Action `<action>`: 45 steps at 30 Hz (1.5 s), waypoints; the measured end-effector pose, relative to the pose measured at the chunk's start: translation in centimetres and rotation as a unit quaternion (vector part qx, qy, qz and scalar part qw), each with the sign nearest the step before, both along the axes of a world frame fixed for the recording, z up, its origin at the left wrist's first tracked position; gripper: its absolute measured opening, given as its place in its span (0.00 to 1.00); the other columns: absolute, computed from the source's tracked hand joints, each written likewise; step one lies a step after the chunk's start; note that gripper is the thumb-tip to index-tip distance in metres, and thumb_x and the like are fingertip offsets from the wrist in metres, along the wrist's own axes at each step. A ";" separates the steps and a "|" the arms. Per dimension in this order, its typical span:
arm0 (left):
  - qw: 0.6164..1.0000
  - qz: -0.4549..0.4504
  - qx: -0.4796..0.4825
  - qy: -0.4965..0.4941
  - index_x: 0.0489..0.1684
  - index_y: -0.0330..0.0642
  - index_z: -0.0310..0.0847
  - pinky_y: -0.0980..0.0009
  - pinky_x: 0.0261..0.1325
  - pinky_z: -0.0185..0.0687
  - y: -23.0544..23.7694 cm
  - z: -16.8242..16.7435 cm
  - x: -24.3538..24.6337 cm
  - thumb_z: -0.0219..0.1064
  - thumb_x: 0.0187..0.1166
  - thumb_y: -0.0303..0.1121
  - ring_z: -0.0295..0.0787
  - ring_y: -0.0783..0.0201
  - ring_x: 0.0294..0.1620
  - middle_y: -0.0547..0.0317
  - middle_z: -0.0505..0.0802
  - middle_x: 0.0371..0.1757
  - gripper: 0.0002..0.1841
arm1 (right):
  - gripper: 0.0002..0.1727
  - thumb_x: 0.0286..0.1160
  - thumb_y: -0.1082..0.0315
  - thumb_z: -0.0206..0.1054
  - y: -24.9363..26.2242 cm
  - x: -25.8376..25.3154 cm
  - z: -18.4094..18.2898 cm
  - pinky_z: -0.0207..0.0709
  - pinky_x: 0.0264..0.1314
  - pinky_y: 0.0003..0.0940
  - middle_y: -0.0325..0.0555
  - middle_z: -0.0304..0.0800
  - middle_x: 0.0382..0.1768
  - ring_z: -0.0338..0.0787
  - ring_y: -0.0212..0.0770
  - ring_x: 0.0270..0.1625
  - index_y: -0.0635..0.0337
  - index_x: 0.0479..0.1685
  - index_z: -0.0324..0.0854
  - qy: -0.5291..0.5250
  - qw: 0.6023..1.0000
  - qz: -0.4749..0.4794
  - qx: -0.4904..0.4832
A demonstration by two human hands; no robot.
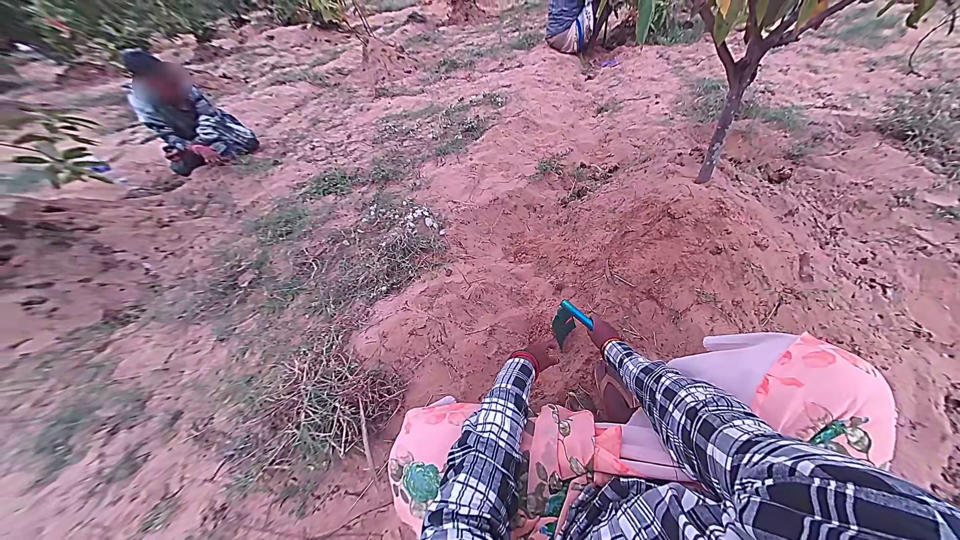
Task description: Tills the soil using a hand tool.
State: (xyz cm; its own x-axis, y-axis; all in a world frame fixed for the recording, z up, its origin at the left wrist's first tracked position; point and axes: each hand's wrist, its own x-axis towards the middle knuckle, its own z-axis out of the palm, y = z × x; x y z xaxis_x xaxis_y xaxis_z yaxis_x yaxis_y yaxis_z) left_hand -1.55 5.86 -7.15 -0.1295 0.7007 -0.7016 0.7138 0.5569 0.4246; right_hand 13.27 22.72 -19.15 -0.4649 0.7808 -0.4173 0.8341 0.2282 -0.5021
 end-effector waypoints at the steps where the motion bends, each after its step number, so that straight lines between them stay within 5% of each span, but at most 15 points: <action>1: 1.000 -0.001 0.000 0.001 0.91 0.42 0.60 0.44 0.81 0.72 0.0 0.0 0.0 0.62 0.90 0.42 0.84 0.41 0.75 0.35 0.84 0.76 0.31 | 0.27 0.85 0.63 0.61 0.0 0.0 0.0 0.80 0.68 0.65 0.61 0.88 0.66 0.89 0.62 0.69 0.54 0.82 0.68 -0.001 1.000 0.000 0.000; 20: 0.999 -0.011 0.030 0.012 0.91 0.41 0.61 0.43 0.82 0.71 0.1 0.3 -0.1 0.62 0.90 0.43 0.82 0.39 0.77 0.33 0.83 0.77 0.32 | 0.28 0.85 0.63 0.63 -0.6 0.1 0.3 0.77 0.73 0.65 0.65 0.86 0.69 0.87 0.63 0.72 0.59 0.83 0.68 0.001 1.000 0.018 -0.009; 30: 0.999 -0.029 0.037 0.023 0.90 0.38 0.62 0.42 0.82 0.70 -0.1 0.3 -0.3 0.62 0.91 0.43 0.81 0.39 0.78 0.32 0.81 0.79 0.31 | 0.29 0.81 0.65 0.70 -1.1 -0.1 1.6 0.75 0.74 0.62 0.70 0.83 0.69 0.85 0.64 0.70 0.68 0.78 0.72 -0.072 0.980 0.178 -0.056; 34: 0.999 -0.005 0.026 0.036 0.92 0.38 0.58 0.44 0.85 0.66 -1.3 2.9 1.6 0.60 0.92 0.40 0.76 0.38 0.81 0.32 0.76 0.83 0.31 | 0.28 0.81 0.69 0.68 -3.0 0.1 1.6 0.71 0.79 0.63 0.70 0.81 0.72 0.82 0.65 0.76 0.69 0.80 0.70 -0.047 0.990 0.126 -0.050; 38: 0.998 -0.022 0.043 0.029 0.91 0.35 0.59 0.44 0.85 0.66 -2.0 4.5 2.0 0.60 0.92 0.41 0.76 0.37 0.82 0.31 0.78 0.82 0.31 | 0.28 0.85 0.67 0.62 -4.7 0.2 1.6 0.74 0.76 0.66 0.64 0.82 0.74 0.83 0.63 0.76 0.58 0.85 0.67 -0.036 0.997 0.067 -0.015; 41: 0.999 -0.019 0.044 0.018 0.91 0.34 0.58 0.45 0.86 0.64 -2.0 4.6 2.3 0.60 0.92 0.40 0.75 0.37 0.82 0.29 0.77 0.81 0.32 | 0.26 0.81 0.68 0.64 -5.1 0.7 -1.4 0.77 0.68 0.69 0.73 0.88 0.63 0.88 0.70 0.66 0.71 0.77 0.75 0.062 0.993 0.057 0.089; 43: 0.998 -0.031 0.047 0.020 0.91 0.34 0.58 0.43 0.85 0.64 -1.2 2.6 1.3 0.61 0.91 0.42 0.76 0.36 0.82 0.29 0.77 0.82 0.33 | 0.29 0.85 0.67 0.60 -4.5 0.4 1.2 0.70 0.80 0.64 0.68 0.81 0.74 0.81 0.66 0.78 0.66 0.85 0.65 -0.011 0.997 0.072 -0.006; 45: 0.998 -0.043 0.043 0.021 0.91 0.34 0.58 0.42 0.86 0.64 -1.0 2.2 1.0 0.61 0.91 0.42 0.75 0.36 0.83 0.29 0.77 0.82 0.33 | 0.28 0.84 0.68 0.62 -3.7 0.2 1.4 0.74 0.76 0.65 0.66 0.83 0.72 0.83 0.64 0.76 0.61 0.83 0.67 -0.036 0.996 0.073 -0.022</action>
State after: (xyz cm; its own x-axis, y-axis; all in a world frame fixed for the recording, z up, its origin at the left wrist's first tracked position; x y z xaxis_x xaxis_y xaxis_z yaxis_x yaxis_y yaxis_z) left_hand -0.55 4.90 -4.93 -0.0938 0.7678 -0.6338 0.7758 0.4554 0.4368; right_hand 13.45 18.99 -17.74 -0.5396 0.6878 -0.4855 0.8278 0.3283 -0.4550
